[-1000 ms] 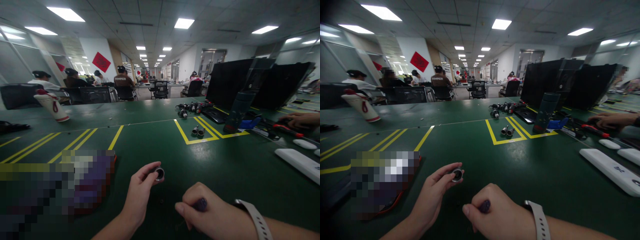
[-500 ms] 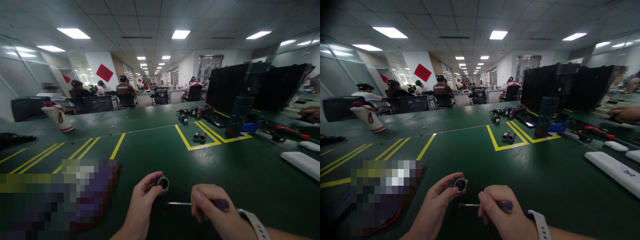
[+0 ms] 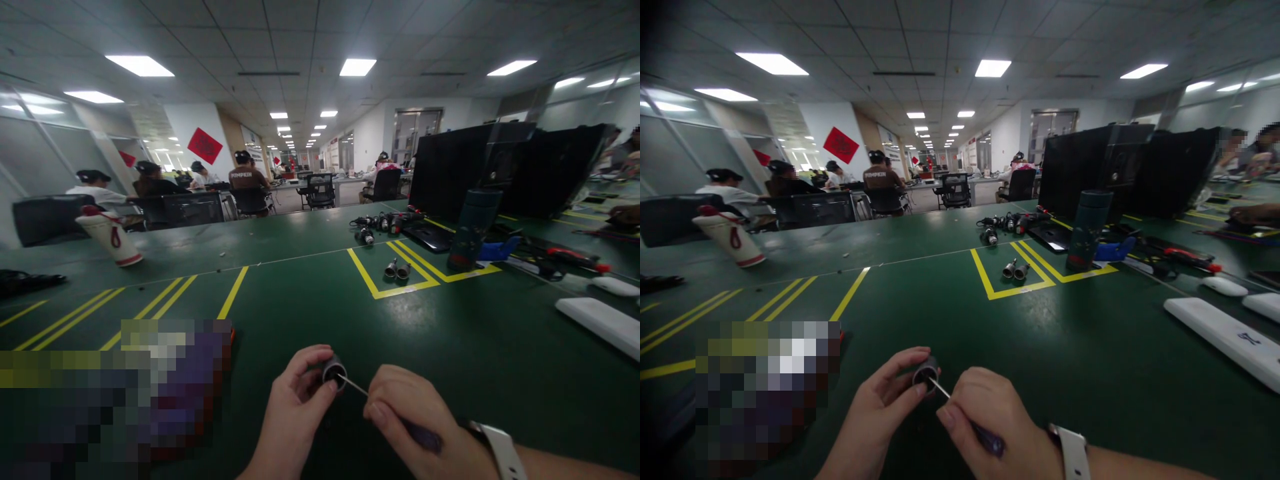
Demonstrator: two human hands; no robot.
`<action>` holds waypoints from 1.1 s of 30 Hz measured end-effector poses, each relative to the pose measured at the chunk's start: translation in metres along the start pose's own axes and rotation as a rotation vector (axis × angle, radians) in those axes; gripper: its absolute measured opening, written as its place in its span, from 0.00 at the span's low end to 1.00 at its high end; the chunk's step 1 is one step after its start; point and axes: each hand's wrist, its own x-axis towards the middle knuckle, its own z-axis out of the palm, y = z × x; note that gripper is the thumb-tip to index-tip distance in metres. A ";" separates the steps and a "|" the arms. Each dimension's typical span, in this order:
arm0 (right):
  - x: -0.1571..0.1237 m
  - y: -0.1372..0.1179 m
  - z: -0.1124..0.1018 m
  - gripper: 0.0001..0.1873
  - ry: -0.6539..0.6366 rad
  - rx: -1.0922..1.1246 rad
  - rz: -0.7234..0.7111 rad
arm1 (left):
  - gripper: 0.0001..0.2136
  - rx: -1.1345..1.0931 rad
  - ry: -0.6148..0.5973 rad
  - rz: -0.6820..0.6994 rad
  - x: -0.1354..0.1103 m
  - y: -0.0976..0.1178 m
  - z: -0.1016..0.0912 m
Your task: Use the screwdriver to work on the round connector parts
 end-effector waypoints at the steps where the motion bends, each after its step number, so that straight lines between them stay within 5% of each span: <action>1: 0.000 0.000 0.000 0.17 -0.010 -0.005 -0.007 | 0.13 0.015 -0.004 0.019 0.001 -0.002 -0.001; 26: -0.005 -0.006 0.003 0.13 -0.044 -0.184 -0.152 | 0.08 0.188 -0.023 0.135 -0.013 0.019 0.011; 33: -0.008 -0.008 -0.003 0.08 -0.080 -0.119 -0.145 | 0.08 0.249 0.067 0.219 0.002 0.014 -0.003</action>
